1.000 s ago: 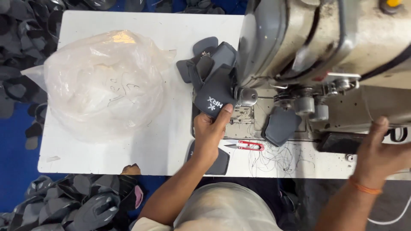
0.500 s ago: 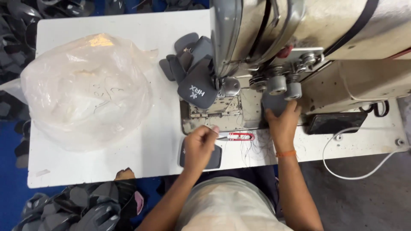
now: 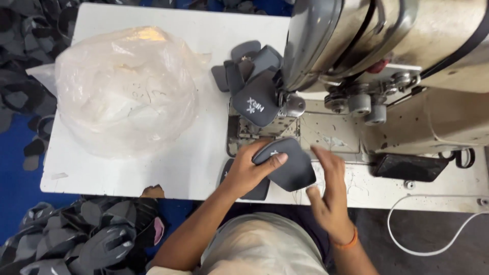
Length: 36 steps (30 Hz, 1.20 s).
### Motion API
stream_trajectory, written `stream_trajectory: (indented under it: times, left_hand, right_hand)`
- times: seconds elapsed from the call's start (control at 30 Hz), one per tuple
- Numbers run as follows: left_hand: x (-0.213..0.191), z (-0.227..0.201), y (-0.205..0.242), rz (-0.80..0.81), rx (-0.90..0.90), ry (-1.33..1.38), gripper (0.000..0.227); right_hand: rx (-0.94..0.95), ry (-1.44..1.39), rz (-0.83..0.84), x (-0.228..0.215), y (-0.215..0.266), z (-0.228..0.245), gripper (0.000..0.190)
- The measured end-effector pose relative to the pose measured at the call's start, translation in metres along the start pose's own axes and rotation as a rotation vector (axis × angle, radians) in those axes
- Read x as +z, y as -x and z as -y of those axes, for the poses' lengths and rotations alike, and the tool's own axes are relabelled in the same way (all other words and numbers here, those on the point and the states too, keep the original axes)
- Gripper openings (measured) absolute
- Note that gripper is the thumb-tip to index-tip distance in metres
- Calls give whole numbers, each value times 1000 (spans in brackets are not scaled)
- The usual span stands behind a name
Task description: The person operates a sewing machine to stitch the edges of dark gray gloves. They pick up gloves from a pile, guide them under the needle, and place the finished items into a plastic bag. Another person briefly appears to cut a thread with scissors.
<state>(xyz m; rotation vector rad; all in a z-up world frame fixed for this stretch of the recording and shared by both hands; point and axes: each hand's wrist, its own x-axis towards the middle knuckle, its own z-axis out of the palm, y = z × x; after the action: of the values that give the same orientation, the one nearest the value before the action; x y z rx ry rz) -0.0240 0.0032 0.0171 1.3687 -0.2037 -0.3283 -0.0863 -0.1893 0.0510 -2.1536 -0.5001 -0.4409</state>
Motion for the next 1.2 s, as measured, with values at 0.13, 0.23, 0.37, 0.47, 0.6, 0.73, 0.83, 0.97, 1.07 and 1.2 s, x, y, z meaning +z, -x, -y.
stream_trajectory:
  times: [0.13,0.23,0.37,0.47,0.6,0.73,0.83,0.97,1.07,1.2]
  left_hand:
    - [-6,-14,0,119,144,-197,32]
    - [-17,-27,-2,184,247,-203,36]
    - [-18,-37,-12,281,251,-410,39]
    - [-12,-29,-21,198,232,-405,32]
    - [-20,-25,-35,207,167,-322,27]
    - [-28,-26,-48,117,165,-254,24]
    - [-29,-26,-62,-50,140,-231,21]
    - [-23,-36,-84,-264,155,-404,14]
    - [-23,-40,-100,-336,278,-586,14]
    - [-29,-43,-111,-332,317,-614,19]
  right_hand:
    - [404,-164,50,6,17,-29,30]
    - [473,-283,98,6,6,-27,24]
    - [424,-215,171,8,12,-48,19]
    - [528,-282,181,11,10,-61,19]
    - [527,-433,199,9,-25,-61,19]
    - [433,-440,217,15,-59,-58,13]
    - [379,-237,148,24,-79,-55,12]
    - [381,64,17,33,-98,-55,13]
    - [504,45,-48,37,-109,-57,18]
    - [618,-9,-98,43,-113,-50,24]
